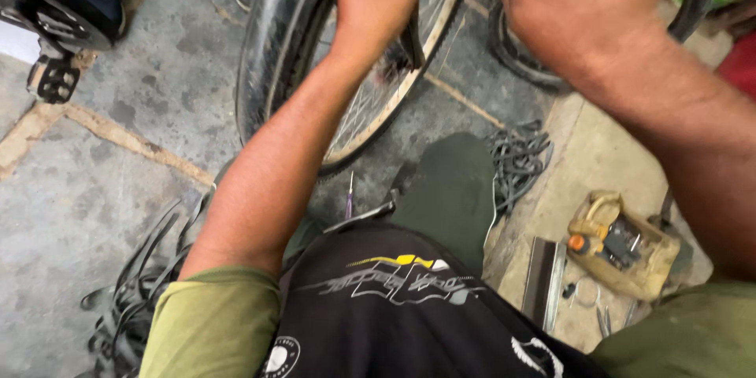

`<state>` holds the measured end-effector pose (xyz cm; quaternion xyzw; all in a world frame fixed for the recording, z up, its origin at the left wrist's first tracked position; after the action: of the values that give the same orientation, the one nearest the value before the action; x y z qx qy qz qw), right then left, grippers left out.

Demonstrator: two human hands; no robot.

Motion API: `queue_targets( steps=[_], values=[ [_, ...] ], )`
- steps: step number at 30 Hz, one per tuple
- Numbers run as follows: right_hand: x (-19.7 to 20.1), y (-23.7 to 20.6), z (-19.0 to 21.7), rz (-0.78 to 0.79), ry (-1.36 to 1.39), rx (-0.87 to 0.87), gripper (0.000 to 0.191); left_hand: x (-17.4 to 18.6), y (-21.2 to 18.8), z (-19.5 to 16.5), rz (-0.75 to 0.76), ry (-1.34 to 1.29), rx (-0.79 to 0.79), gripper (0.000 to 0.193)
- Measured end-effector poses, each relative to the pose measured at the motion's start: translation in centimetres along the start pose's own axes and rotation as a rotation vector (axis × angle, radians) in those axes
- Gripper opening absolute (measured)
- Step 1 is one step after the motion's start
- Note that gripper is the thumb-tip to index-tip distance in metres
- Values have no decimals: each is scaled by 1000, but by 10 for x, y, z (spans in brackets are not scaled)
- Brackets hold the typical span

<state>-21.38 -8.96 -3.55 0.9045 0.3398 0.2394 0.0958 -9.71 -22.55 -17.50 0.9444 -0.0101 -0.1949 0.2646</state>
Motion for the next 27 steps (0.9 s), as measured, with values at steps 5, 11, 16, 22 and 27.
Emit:
queue_targets(
  steps=[5,11,16,22,27],
  values=[
    [24,5,1,-54,19,-23,12,-3,1,18,-11,-49,195,26],
    [46,2,14,29,-33,-158,13,0,0,14,-27,-39,198,27],
    [23,5,8,104,51,-81,12,4,3,7,-27,7,100,24],
    [5,-13,17,130,208,-195,22,1,-1,10,39,-109,132,18],
    [-22,-26,-8,3,209,-243,27,-3,1,1,85,-151,96,15]
  ],
)
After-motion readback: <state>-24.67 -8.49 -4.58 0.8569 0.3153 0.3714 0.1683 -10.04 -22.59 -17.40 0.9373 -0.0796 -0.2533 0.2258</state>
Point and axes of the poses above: each hand's wrist, its own y-axis towards the middle knuckle, its own x-axis out of the back of the hand, z = x × y, the point moved 8 cm from there along y, towards the middle knuckle, and after that the axes turned 15 degrees about -y, right-handed, at the moved point
